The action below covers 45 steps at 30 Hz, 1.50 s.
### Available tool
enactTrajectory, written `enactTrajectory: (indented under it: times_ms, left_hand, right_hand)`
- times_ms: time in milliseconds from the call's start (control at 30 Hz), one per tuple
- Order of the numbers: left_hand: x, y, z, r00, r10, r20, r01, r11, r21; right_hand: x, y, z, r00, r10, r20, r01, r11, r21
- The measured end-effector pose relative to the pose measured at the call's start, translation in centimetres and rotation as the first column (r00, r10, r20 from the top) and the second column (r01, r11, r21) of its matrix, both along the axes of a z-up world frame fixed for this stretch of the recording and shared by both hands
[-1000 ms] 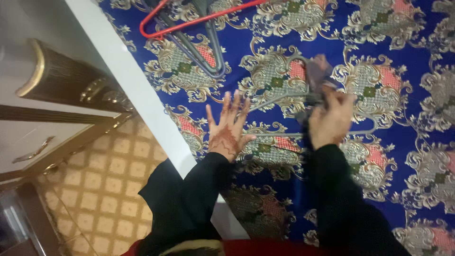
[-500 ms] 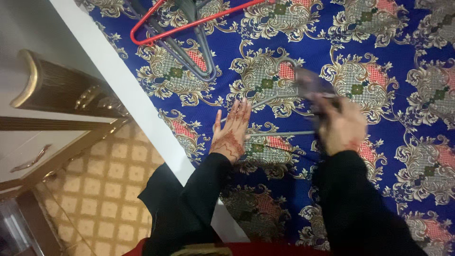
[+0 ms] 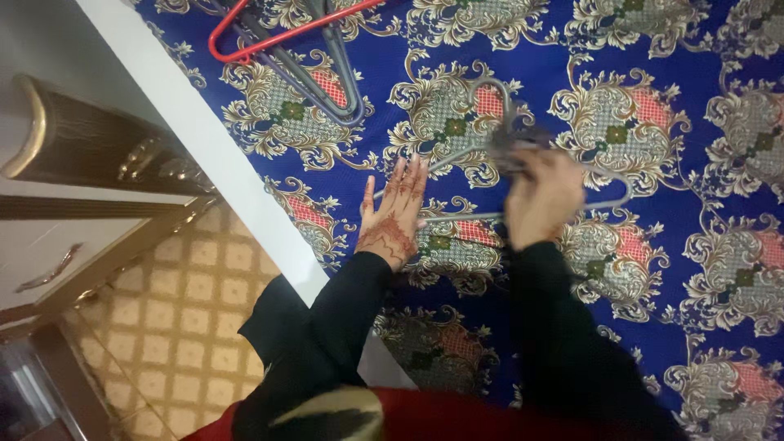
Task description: The person wipes a series of plastic and wire clothes hangers one at a time using a grey cloth while they are placed on a blue patterned bed surface.
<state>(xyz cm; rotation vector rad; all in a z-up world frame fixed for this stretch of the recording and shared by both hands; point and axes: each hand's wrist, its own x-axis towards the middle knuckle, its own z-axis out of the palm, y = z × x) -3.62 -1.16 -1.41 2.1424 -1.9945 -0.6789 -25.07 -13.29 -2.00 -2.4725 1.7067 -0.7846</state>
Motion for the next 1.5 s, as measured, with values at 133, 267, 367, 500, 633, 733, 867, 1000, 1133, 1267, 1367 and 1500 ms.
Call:
enactTrajectory:
  times_ms: [133, 267, 367, 500, 633, 733, 867, 1000, 1133, 1267, 1367, 1500]
  left_hand:
    - [-0.2, 0.3, 0.3, 0.999, 0.013, 0.049, -0.014, 1.0, 0.024]
    - [-0.4, 0.1, 0.1, 0.996, 0.027, 0.088, -0.025, 0.999, -0.024]
    - [-0.5, 0.2, -0.1, 0.998, 0.033, 0.046, -0.032, 0.999, -0.024]
    - [-0.5, 0.3, -0.3, 0.997, 0.046, 0.054, -0.043, 0.997, -0.058]
    - [-0.5, 0.3, -0.1, 0.998, 0.051, 0.035, -0.049, 0.998, -0.04]
    - [-0.6, 0.5, -0.1, 0.998, 0.052, 0.042, -0.05, 0.997, -0.063]
    - [-0.5, 0.3, -0.2, 0.997, 0.039, 0.065, -0.035, 0.997, -0.07]
    - [-0.4, 0.4, 0.0, 0.995, 0.026, 0.099, -0.022, 0.999, -0.038]
    - [-0.3, 0.6, -0.2, 0.994, 0.022, 0.109, -0.014, 0.997, -0.079]
    - [-0.4, 0.2, -0.2, 0.999, 0.044, 0.03, -0.042, 0.998, -0.055]
    - [-0.2, 0.2, 0.0, 0.999, 0.046, -0.023, -0.046, 0.999, -0.014]
    - [-0.2, 0.4, 0.0, 0.999, 0.047, -0.016, -0.047, 0.998, -0.041]
  right_hand:
    - [2.4, 1.2, 3.4, 0.99, 0.117, -0.076, -0.117, 0.993, 0.008]
    - [-2.3, -0.3, 5.2, 0.927, 0.199, -0.317, -0.191, 0.98, 0.059]
    - [-7.5, -1.3, 5.5, 0.869, 0.129, -0.479, -0.111, 0.992, 0.066]
    - [-13.4, -1.4, 5.3, 0.876, 0.025, -0.482, -0.022, 1.0, 0.011]
    - [-13.5, -0.9, 3.2, 0.936, -0.085, -0.342, 0.092, 0.996, 0.004]
    - [-10.0, 0.6, 2.2, 0.983, -0.019, -0.185, 0.014, 0.999, -0.029]
    - [-2.8, 4.7, 3.0, 0.965, 0.173, -0.196, -0.163, 0.984, 0.066]
    - [4.0, 7.5, 4.6, 0.914, 0.394, -0.096, -0.384, 0.917, 0.108]
    - [4.9, 6.7, 6.7, 0.845, 0.53, -0.074, -0.518, 0.845, 0.132]
    - [1.7, 3.5, 6.6, 0.823, 0.526, -0.215, -0.482, 0.847, 0.225]
    - [-3.1, 1.3, 6.3, 0.877, 0.364, -0.312, -0.334, 0.931, 0.148]
    - [-9.4, -1.0, 6.5, 0.913, 0.173, -0.369, -0.15, 0.985, 0.09]
